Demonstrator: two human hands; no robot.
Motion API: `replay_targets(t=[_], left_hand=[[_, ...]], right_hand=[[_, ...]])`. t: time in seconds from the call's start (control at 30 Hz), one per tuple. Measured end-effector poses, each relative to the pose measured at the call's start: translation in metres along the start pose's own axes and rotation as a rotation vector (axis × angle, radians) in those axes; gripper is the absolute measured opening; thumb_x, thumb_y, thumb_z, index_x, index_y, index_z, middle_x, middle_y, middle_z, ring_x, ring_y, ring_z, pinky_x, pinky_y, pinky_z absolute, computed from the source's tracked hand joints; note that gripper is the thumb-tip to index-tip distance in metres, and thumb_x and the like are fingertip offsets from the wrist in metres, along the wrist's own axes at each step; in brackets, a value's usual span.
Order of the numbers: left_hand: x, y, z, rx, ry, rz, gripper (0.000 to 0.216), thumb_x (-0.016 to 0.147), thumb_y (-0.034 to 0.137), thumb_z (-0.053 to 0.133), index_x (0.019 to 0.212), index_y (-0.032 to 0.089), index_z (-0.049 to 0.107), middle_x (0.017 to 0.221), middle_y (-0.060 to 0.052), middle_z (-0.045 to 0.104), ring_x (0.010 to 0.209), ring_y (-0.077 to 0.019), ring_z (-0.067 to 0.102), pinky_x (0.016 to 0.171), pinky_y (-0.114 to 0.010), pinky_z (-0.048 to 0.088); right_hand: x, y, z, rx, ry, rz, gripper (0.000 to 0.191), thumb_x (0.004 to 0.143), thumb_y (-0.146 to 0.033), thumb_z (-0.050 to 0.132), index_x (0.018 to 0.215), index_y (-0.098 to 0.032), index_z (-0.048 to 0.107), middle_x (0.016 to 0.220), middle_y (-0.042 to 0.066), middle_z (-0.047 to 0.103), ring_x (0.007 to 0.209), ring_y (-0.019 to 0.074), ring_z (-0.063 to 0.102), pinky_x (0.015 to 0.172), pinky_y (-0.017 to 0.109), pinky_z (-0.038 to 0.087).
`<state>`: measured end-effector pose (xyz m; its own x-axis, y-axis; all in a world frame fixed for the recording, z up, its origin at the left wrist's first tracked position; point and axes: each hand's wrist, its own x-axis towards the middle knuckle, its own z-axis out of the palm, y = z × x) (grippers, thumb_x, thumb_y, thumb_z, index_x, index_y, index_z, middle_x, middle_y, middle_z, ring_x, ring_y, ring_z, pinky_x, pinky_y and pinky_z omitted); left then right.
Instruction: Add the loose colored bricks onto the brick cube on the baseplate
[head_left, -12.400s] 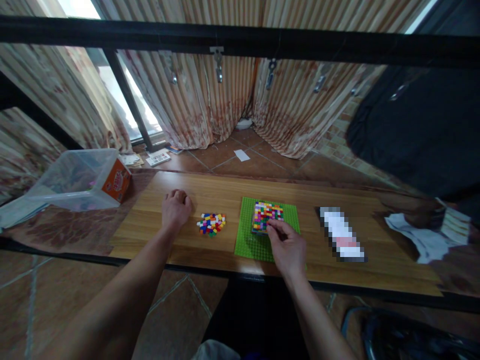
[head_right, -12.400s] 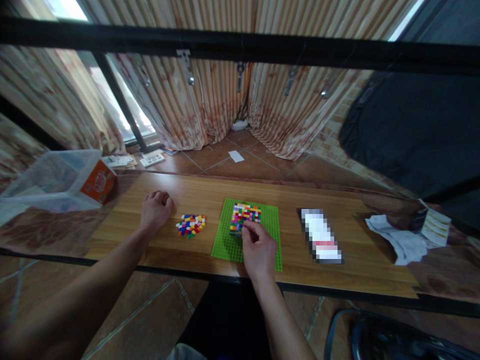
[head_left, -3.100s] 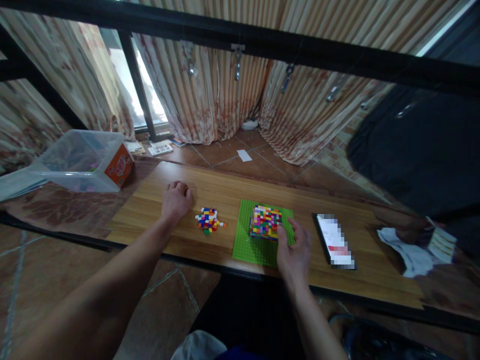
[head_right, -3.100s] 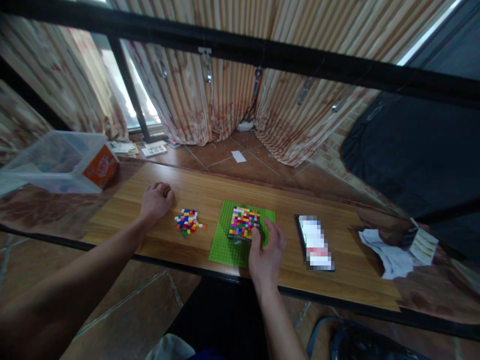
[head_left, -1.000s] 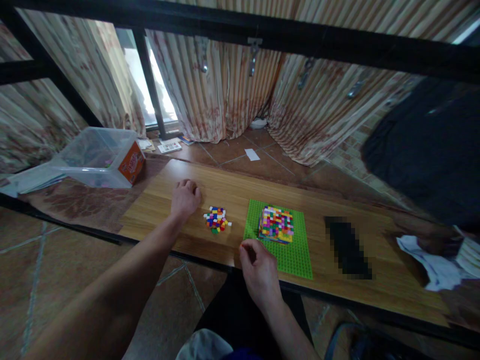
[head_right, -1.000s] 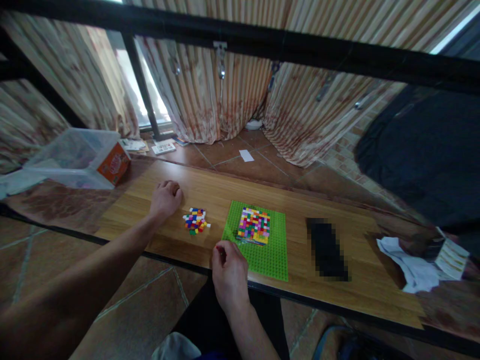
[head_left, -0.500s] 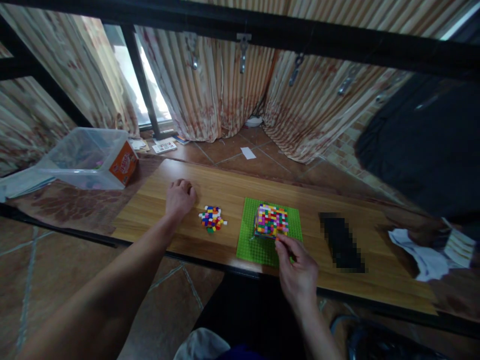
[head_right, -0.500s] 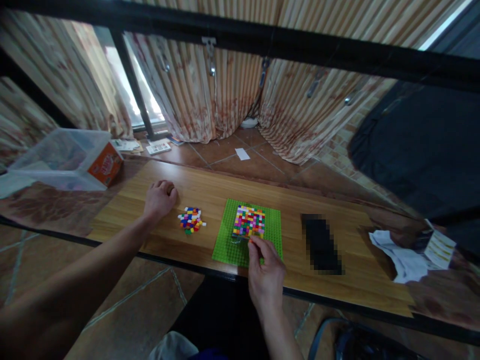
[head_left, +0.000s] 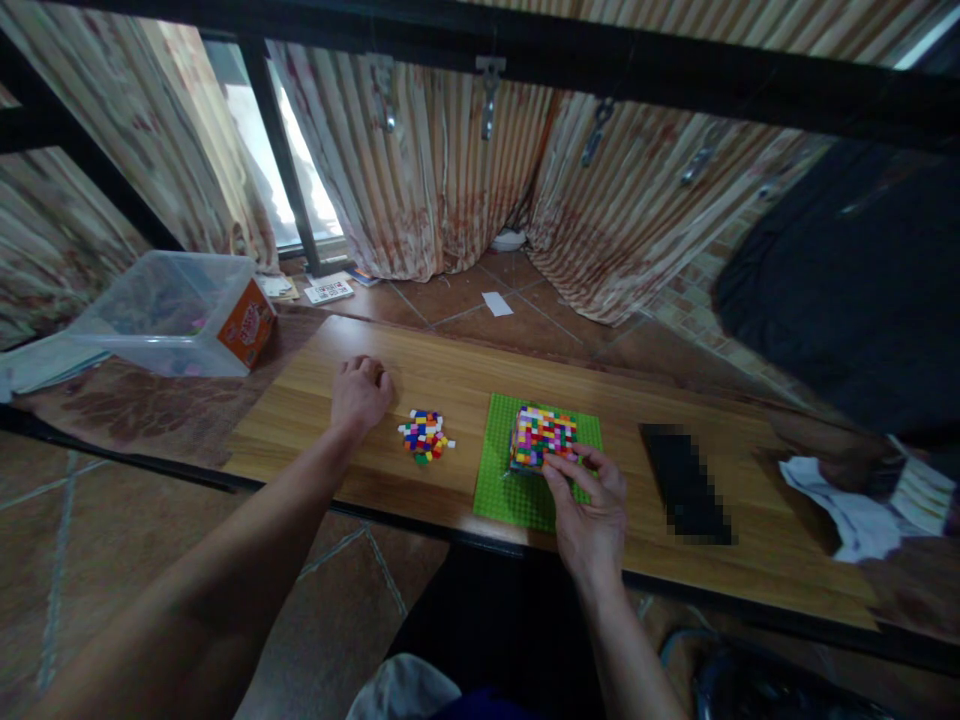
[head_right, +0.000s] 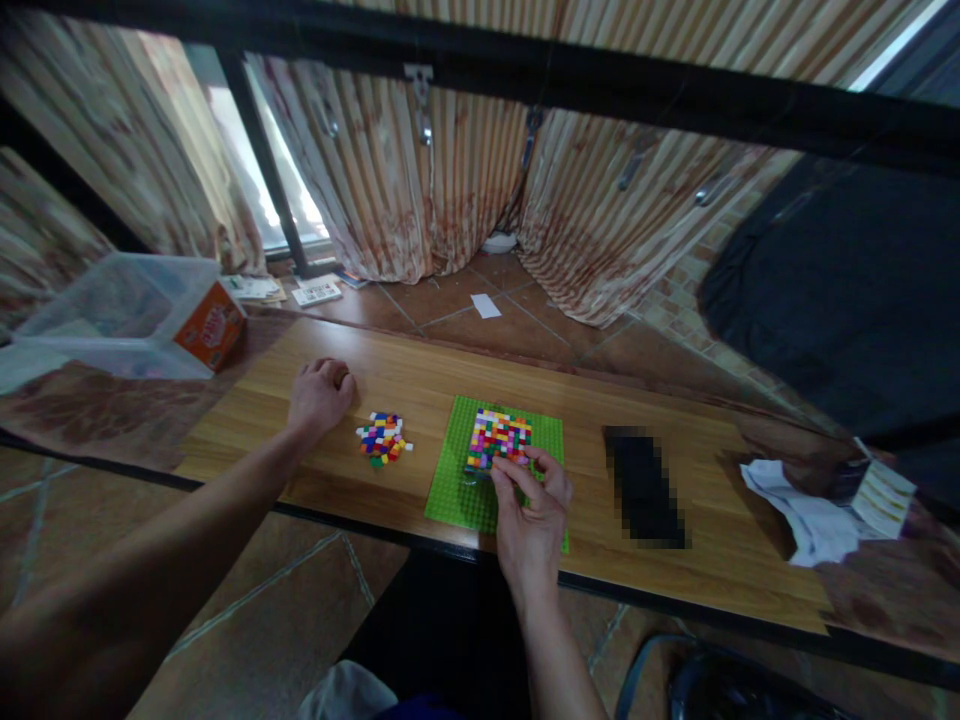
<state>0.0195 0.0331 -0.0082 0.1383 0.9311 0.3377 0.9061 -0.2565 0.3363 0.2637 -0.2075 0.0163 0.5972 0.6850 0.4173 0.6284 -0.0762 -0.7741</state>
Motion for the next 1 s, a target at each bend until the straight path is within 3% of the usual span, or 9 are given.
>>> replay_targets(t=[0.2, 0.47, 1.0], left_hand=[[0.0, -0.002, 0.001, -0.008, -0.001, 0.005, 0.027, 0.086, 0.029, 0.044, 0.096, 0.017, 0.066, 0.109, -0.013, 0.064, 0.108, -0.0295, 0.054, 0.099, -0.042, 0.041], [0.0, -0.001, 0.0, -0.005, -0.007, -0.001, 0.027, 0.086, 0.031, 0.044, 0.096, 0.018, 0.066, 0.109, -0.012, 0.064, 0.108, -0.0295, 0.054, 0.1, -0.043, 0.041], [0.0, 0.0, -0.001, -0.009, -0.013, 0.0, 0.029, 0.086, 0.03, 0.044, 0.097, 0.018, 0.066, 0.109, -0.013, 0.064, 0.108, -0.03, 0.054, 0.099, -0.043, 0.041]], right_hand=[[-0.002, -0.001, 0.004, 0.081, 0.015, 0.116, 0.017, 0.081, -0.042, 0.068, 0.086, -0.029, 0.078, 0.127, 0.005, 0.058, 0.119, 0.0234, 0.049, 0.104, 0.045, 0.036], [-0.007, 0.002, 0.011, 0.333, 0.043, 0.317, 0.02, 0.075, -0.039, 0.074, 0.089, -0.025, 0.078, 0.128, 0.006, 0.059, 0.121, 0.0224, 0.054, 0.105, 0.042, 0.039], [-0.004, 0.001, 0.013, 0.334, 0.082, 0.315, 0.021, 0.074, -0.039, 0.074, 0.086, -0.022, 0.078, 0.119, 0.008, 0.062, 0.112, 0.0216, 0.058, 0.1, 0.041, 0.043]])
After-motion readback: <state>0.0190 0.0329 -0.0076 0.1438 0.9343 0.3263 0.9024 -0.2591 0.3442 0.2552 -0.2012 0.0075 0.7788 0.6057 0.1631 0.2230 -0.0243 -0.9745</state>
